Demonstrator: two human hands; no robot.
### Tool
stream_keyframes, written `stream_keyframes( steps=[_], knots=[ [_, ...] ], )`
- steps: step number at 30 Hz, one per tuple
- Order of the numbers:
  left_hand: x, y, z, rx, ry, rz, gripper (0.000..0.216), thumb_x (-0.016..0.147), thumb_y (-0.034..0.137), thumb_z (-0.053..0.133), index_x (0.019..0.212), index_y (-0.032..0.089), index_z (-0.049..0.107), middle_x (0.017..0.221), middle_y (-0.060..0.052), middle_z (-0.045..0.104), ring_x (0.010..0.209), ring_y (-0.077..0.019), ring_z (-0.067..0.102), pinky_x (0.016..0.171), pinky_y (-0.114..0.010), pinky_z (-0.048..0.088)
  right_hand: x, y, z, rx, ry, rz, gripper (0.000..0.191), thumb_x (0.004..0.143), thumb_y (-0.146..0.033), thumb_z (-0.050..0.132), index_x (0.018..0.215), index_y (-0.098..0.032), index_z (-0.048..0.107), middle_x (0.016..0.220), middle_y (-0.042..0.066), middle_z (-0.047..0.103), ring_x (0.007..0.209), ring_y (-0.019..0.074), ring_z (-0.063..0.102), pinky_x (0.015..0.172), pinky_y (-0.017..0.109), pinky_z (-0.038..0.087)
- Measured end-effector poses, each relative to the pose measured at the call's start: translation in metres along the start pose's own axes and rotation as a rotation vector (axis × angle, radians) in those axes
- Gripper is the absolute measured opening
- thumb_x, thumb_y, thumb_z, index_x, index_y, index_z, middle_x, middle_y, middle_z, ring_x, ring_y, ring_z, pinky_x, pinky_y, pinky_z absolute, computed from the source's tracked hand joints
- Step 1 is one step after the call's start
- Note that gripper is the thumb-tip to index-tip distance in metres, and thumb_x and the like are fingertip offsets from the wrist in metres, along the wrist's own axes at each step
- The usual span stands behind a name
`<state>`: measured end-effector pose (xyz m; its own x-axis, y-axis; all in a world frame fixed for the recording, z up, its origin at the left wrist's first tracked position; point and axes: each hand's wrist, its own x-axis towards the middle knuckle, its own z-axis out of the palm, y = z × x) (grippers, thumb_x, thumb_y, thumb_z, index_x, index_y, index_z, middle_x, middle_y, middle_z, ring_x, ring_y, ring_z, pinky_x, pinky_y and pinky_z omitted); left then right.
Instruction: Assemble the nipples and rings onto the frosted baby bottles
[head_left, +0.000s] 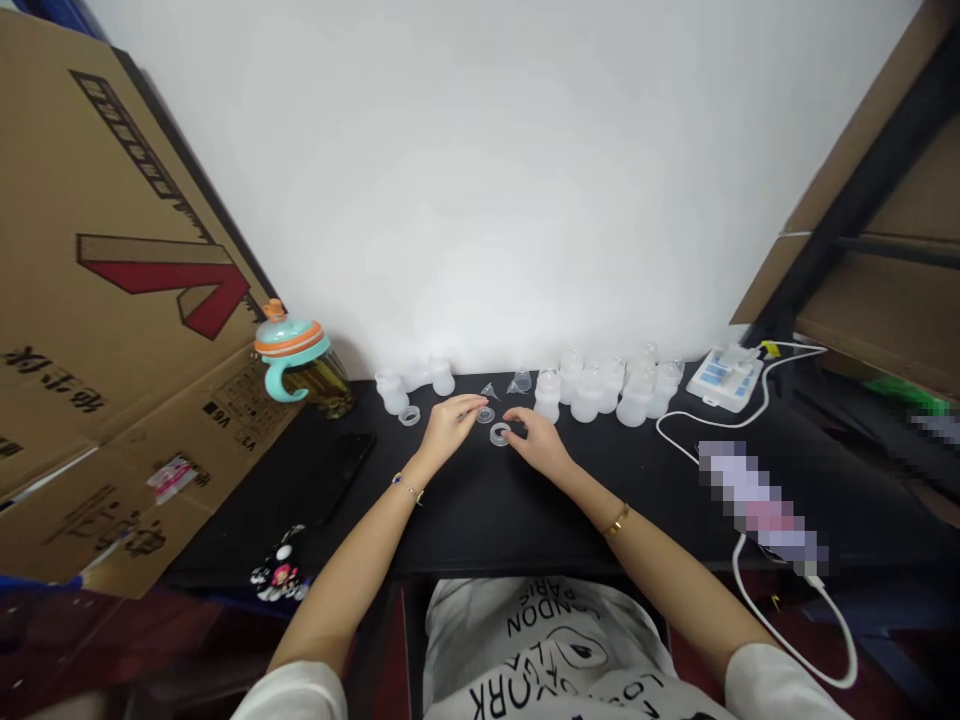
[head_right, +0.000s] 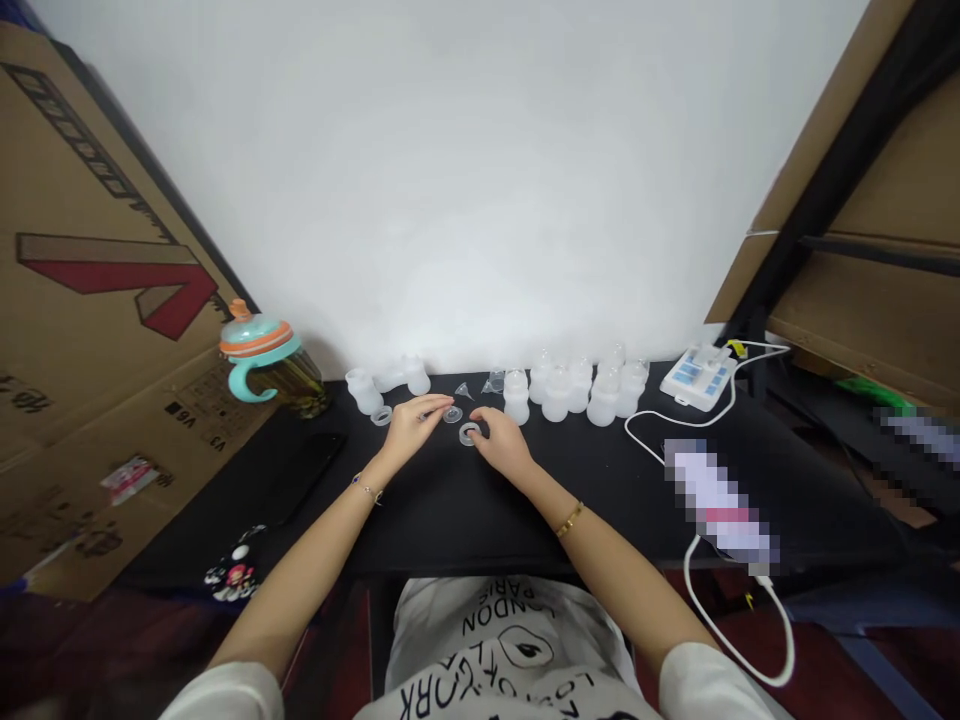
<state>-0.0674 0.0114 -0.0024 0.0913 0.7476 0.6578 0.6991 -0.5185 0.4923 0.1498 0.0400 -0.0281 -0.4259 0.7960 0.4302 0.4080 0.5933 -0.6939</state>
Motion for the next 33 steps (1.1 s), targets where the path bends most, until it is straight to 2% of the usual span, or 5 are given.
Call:
stream_keyframes(
  steps=[14,19,22,27,33],
  knots=[
    [-0.004,0.019,0.009,-0.214,-0.07,-0.058,0.026,0.098,0.043,0.065,0.097,0.025,0.083,0.105,-0.006,0.082,0.101,-0.0238,0.078,0.097,-0.041,0.064,0.003,-0.003,-0.004,0.148,-0.029,0.016,0.024,0.091,-0.038,0.072,0.11,-0.023,0.077,0.114,0.007,0.079,0.105,0.0236,0.073,0.084,0.033,0.056],
    [-0.001,0.022,0.006,-0.287,-0.097,-0.169,0.039,0.101,0.043,0.059,0.132,0.022,0.07,0.118,-0.009,0.079,0.097,-0.0212,0.078,0.09,-0.035,0.064,0.004,-0.001,-0.009,0.06,0.007,0.04,0.02,0.092,-0.034,0.071,0.107,-0.021,0.076,0.106,0.007,0.08,0.098,0.0235,0.074,0.085,0.034,0.056],
    [0.0,0.018,0.004,-0.16,-0.111,-0.162,0.037,0.101,0.045,0.058,0.128,0.023,0.071,0.121,-0.009,0.078,0.102,-0.0224,0.076,0.09,-0.036,0.062,0.004,-0.001,-0.015,-0.105,0.045,0.112,0.021,0.095,-0.032,0.067,0.111,-0.022,0.076,0.102,0.007,0.079,0.096,0.0241,0.073,0.084,0.034,0.055],
    [-0.006,0.006,0.011,0.147,-0.258,-0.03,0.039,0.087,0.053,0.077,0.112,0.024,0.078,0.122,-0.009,0.076,0.119,-0.0301,0.069,0.111,-0.049,0.05,0.0,-0.009,-0.02,-0.4,-0.082,0.253,0.018,0.099,-0.03,0.062,0.111,-0.026,0.074,0.103,0.008,0.078,0.094,0.0253,0.072,0.078,0.032,0.051],
    [-0.007,0.003,0.016,0.194,-0.356,-0.023,0.035,0.086,0.052,0.078,0.108,0.025,0.078,0.122,-0.008,0.076,0.119,-0.0304,0.068,0.112,-0.049,0.046,-0.001,-0.016,-0.021,-0.482,-0.217,0.328,0.021,0.102,-0.029,0.058,0.119,-0.026,0.07,0.114,0.009,0.076,0.105,0.0273,0.071,0.082,0.033,0.049]
  ],
)
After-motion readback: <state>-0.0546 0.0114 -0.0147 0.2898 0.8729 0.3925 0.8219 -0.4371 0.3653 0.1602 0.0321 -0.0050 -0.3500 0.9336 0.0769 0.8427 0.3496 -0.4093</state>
